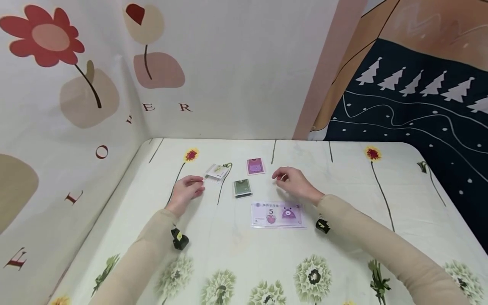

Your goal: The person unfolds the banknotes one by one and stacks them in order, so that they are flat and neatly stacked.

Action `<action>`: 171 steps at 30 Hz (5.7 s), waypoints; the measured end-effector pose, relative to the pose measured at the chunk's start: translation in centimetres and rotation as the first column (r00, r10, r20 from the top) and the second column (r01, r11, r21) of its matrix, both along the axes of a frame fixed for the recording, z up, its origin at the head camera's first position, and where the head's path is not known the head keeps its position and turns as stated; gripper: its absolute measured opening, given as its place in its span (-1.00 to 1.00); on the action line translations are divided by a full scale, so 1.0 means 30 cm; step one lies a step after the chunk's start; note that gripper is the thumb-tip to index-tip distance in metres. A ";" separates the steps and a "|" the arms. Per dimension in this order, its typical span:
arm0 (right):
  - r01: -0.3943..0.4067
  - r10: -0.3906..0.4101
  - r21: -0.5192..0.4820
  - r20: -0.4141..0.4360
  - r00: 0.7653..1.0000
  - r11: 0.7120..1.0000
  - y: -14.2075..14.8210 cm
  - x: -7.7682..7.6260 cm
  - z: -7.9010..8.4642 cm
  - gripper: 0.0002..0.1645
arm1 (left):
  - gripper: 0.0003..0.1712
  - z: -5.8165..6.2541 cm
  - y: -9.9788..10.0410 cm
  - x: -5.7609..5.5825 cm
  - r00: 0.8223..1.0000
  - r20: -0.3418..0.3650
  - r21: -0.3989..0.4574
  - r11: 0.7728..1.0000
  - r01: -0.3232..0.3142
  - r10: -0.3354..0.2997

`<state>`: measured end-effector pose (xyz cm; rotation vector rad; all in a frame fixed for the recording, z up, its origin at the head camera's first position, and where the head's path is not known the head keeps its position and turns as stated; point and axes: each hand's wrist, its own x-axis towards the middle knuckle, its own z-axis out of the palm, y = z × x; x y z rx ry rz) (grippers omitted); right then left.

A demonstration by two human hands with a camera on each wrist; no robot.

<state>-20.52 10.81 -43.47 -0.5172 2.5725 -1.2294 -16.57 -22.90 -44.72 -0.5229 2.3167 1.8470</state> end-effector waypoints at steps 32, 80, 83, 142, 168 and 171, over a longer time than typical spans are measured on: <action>-0.072 0.074 0.032 -0.072 0.995 0.997 -0.461 -0.121 0.014 -0.70 | -0.52 0.002 0.038 -0.068 0.997 0.032 0.032 0.997 -0.068 0.067; 0.129 -0.119 -0.094 0.104 0.987 0.987 -0.537 -0.105 -0.055 -0.68 | -0.58 -0.004 0.115 -0.103 0.983 -0.127 0.102 0.988 -0.119 0.131; 0.106 -0.094 -0.136 0.087 0.992 0.985 -0.537 -0.098 -0.050 -0.67 | -0.58 0.004 0.117 -0.100 0.980 -0.151 0.098 0.988 -0.117 0.131; 0.288 -0.327 -0.531 0.021 0.945 0.797 -0.166 -0.014 -0.072 -0.65 | -0.71 0.015 0.305 -0.105 0.951 -0.309 0.142 0.987 0.070 -0.023; 0.365 -0.332 -0.493 0.157 0.930 0.790 0.076 -0.008 -0.075 -0.66 | -0.62 -0.014 0.381 -0.083 0.939 -0.270 0.016 0.974 0.225 -0.212; 0.346 -0.319 -0.483 0.140 0.937 0.804 0.092 -0.002 -0.071 -0.64 | -0.63 -0.018 0.391 -0.080 0.936 -0.284 0.018 0.975 0.223 -0.209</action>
